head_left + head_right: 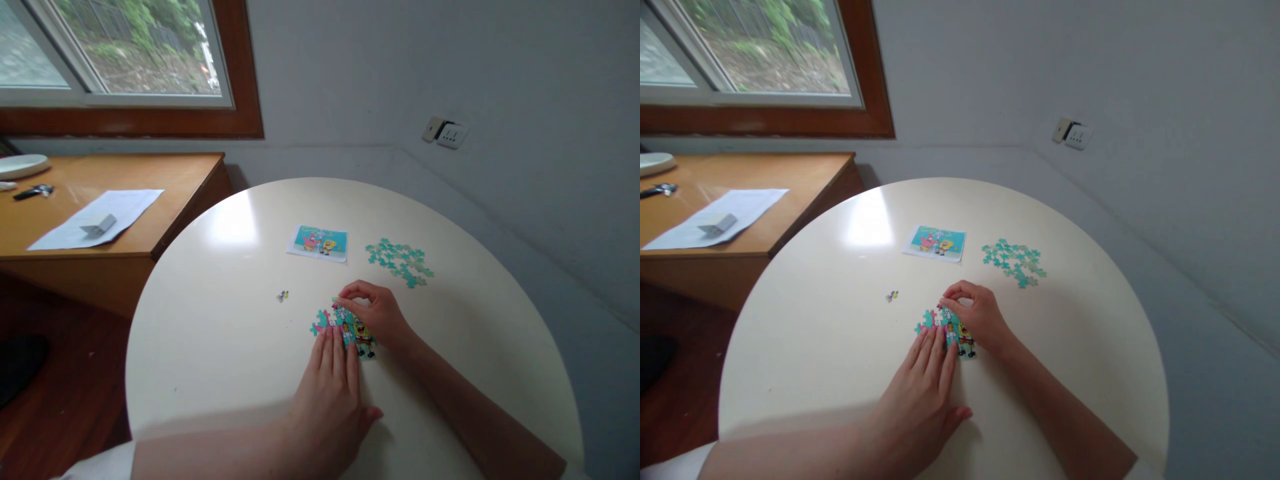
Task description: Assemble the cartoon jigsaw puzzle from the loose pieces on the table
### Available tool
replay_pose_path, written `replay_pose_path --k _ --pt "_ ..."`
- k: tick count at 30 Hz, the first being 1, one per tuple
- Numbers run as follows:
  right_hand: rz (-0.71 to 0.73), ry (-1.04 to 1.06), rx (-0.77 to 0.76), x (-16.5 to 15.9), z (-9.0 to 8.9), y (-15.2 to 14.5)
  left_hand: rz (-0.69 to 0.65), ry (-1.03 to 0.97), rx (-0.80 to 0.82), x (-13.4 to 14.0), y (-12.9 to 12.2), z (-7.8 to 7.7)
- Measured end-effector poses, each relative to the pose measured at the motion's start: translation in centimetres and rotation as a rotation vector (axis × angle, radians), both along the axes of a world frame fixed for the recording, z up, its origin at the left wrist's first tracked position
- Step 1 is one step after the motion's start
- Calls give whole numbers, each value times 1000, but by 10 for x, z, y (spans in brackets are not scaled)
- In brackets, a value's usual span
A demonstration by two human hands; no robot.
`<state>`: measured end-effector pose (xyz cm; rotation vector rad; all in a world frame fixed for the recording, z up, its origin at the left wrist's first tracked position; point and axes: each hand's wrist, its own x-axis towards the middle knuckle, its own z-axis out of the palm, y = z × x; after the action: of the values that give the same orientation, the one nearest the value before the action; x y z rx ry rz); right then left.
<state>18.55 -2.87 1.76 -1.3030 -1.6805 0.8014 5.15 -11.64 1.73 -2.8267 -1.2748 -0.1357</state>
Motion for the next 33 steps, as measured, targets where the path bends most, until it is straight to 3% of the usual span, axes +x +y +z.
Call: replay_pose_path --k 13,33 --pt "67 -195 55 -3 -2 -1 12 -16 -1 0 -1 -4" --pt "142 -281 100 -3 -2 0 12 -29 68 -1 -1 -2"
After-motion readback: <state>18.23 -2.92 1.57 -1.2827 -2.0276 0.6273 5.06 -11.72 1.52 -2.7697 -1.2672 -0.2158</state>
